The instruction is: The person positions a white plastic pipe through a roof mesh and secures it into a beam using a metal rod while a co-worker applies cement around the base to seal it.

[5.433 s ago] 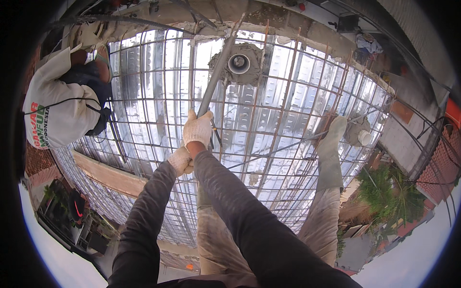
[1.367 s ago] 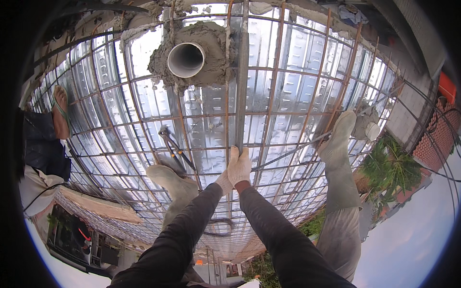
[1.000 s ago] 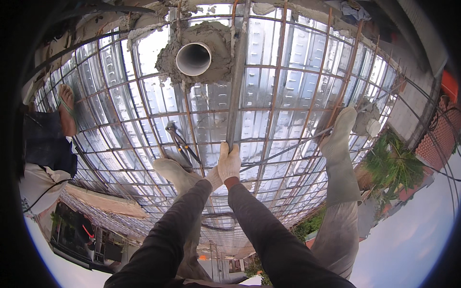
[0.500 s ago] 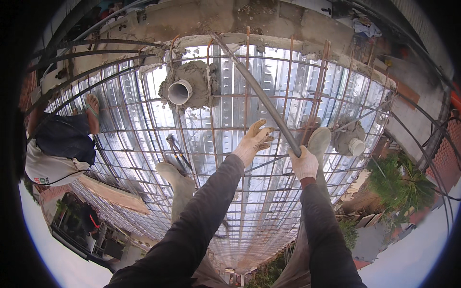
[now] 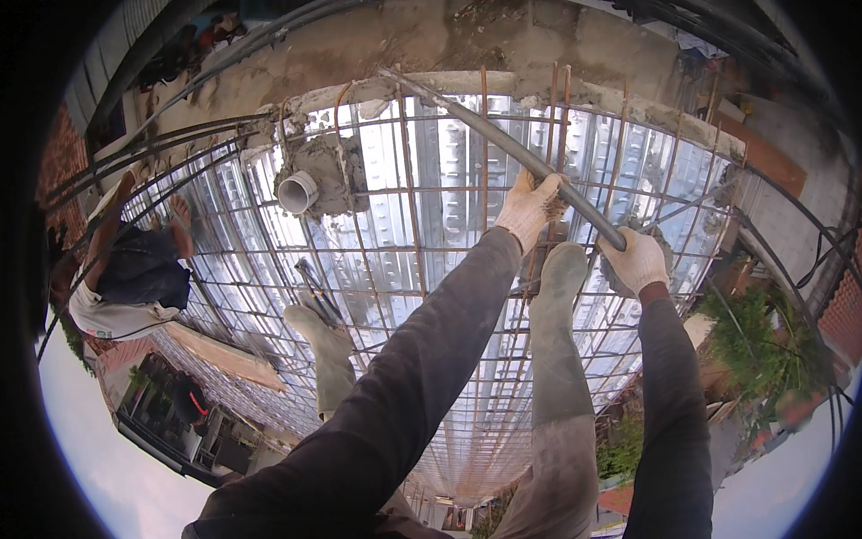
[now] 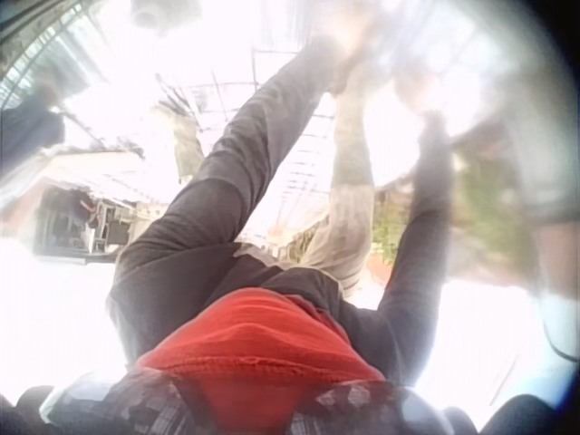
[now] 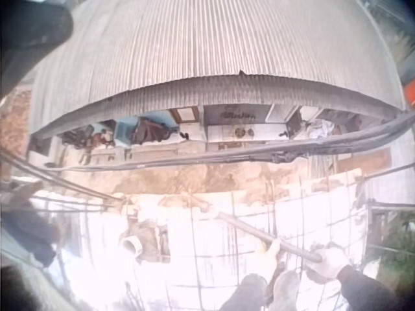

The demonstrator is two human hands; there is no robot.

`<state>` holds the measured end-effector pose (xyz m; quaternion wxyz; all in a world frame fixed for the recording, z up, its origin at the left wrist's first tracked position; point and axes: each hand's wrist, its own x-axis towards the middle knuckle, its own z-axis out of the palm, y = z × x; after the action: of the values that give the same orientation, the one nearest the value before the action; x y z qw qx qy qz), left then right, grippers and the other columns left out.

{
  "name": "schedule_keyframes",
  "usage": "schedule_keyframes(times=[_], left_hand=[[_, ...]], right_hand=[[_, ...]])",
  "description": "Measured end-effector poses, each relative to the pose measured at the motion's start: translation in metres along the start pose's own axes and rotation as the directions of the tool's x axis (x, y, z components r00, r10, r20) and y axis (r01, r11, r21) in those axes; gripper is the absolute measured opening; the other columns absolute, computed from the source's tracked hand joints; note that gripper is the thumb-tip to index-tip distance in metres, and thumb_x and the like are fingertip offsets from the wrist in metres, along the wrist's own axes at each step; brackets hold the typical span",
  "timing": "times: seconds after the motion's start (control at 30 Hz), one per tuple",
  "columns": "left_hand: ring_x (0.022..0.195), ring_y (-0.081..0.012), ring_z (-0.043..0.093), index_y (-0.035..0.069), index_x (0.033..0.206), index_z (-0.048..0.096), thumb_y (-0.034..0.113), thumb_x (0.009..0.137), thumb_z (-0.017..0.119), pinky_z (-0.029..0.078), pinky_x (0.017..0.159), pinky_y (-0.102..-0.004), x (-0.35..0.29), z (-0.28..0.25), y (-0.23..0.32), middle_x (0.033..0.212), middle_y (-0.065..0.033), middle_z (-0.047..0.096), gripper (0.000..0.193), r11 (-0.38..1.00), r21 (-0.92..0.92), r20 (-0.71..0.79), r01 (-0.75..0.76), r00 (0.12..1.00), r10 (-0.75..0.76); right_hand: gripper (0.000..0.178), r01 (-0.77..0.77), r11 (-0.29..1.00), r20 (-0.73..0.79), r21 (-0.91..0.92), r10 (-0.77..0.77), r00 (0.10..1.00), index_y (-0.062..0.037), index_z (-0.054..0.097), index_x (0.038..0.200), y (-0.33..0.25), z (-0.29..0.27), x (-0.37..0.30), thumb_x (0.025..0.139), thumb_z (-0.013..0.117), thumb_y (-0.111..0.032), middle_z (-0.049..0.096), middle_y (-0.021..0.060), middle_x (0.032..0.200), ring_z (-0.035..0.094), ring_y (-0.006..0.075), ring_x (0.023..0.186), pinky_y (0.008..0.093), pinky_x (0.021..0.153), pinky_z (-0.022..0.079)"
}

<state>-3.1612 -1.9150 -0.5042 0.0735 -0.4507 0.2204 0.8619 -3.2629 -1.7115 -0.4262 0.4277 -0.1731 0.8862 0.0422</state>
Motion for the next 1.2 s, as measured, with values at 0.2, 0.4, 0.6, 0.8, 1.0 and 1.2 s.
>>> schedule_keyframes(times=[0.2, 0.4, 0.6, 0.8, 1.0, 1.2], left_hand=[[0.086, -0.0145, 0.07, 0.01, 0.126, 0.054, 0.019, 0.104, 0.065, 0.058, 0.07, -0.0295, 0.021, 0.021, -0.008, 0.107, -0.0048, 0.072, 0.026, 1.0, -0.03, -0.035, -0.002, 0.999, 0.001], [0.087, -0.0154, 0.07, 0.009, 0.127, 0.053, 0.02, 0.104, 0.066, 0.06, 0.071, -0.0309, 0.041, 0.03, -0.003, 0.112, -0.0053, 0.07, 0.029, 0.999, -0.043, -0.058, -0.031, 0.998, 0.029], [0.086, -0.0155, 0.07, 0.009, 0.127, 0.053, 0.023, 0.103, 0.067, 0.06, 0.071, -0.0319, 0.059, 0.032, -0.002, 0.11, -0.0047, 0.07, 0.031, 0.998, 0.001, -0.093, -0.062, 0.994, 0.062], [0.087, -0.014, 0.069, 0.012, 0.131, 0.054, 0.029, 0.106, 0.065, 0.058, 0.072, -0.0308, 0.025, 0.012, -0.031, 0.112, -0.0034, 0.071, 0.033, 0.997, -0.064, -0.071, 0.044, 0.996, -0.048], [0.097, -0.0202, 0.07, 0.012, 0.136, 0.057, 0.033, 0.11, 0.061, 0.058, 0.083, -0.0366, -0.022, -0.031, -0.075, 0.126, -0.0054, 0.069, 0.033, 0.895, -0.399, 0.005, 0.2, 0.976, -0.216], [0.106, -0.0275, 0.074, 0.007, 0.13, 0.061, 0.022, 0.1, 0.068, 0.055, 0.095, -0.0375, -0.069, 0.013, -0.109, 0.114, -0.0134, 0.077, 0.035, 0.77, 0.632, -0.027, -0.088, 0.99, 0.136]], right_hand=[[0.039, -0.009, 0.998, 0.001, 0.054, 0.009, 1.0, -0.0088, 0.077, 0.104, 0.022, -0.012, 0.026, 0.091, 0.073, -0.045, 0.074, 0.0224, 0.089, 0.072, 0.0427, 0.088, 0.05, 0.081, 0.056], [0.039, 0.056, 0.998, 0.069, -0.002, -0.056, 0.996, -0.0045, 0.076, 0.1, 0.03, -0.035, 0.059, 0.091, 0.073, -0.042, 0.073, 0.024, 0.087, 0.072, 0.0435, 0.088, 0.05, 0.079, 0.055], [0.041, 0.061, 0.998, 0.122, -0.013, -0.059, 0.991, -0.0025, 0.075, 0.102, 0.027, -0.049, 0.077, 0.092, 0.071, -0.042, 0.074, 0.0243, 0.093, 0.071, 0.0437, 0.092, 0.0498, 0.082, 0.055], [0.046, 0.002, 0.999, 0.105, 0.033, -0.006, 0.994, -0.0046, 0.074, 0.101, 0.038, 0.043, 0.03, 0.094, 0.07, -0.05, 0.074, 0.0241, 0.094, 0.072, 0.0436, 0.094, 0.0515, 0.083, 0.055], [0.05, -0.073, 0.997, -0.062, -0.013, 0.072, 0.995, -0.0091, 0.074, 0.104, -0.002, 0.04, 0.003, 0.093, 0.07, -0.058, 0.076, 0.0197, 0.09, 0.073, 0.0422, 0.09, 0.0534, 0.079, 0.056], [0.043, 0.0, 0.999, -0.313, 0.05, 0.015, 0.95, -0.0061, 0.063, 0.104, 0.015, 0.068, -0.004, 0.097, 0.07, -0.048, 0.072, 0.0196, 0.091, 0.071, 0.044, 0.089, 0.0537, 0.077, 0.054]])
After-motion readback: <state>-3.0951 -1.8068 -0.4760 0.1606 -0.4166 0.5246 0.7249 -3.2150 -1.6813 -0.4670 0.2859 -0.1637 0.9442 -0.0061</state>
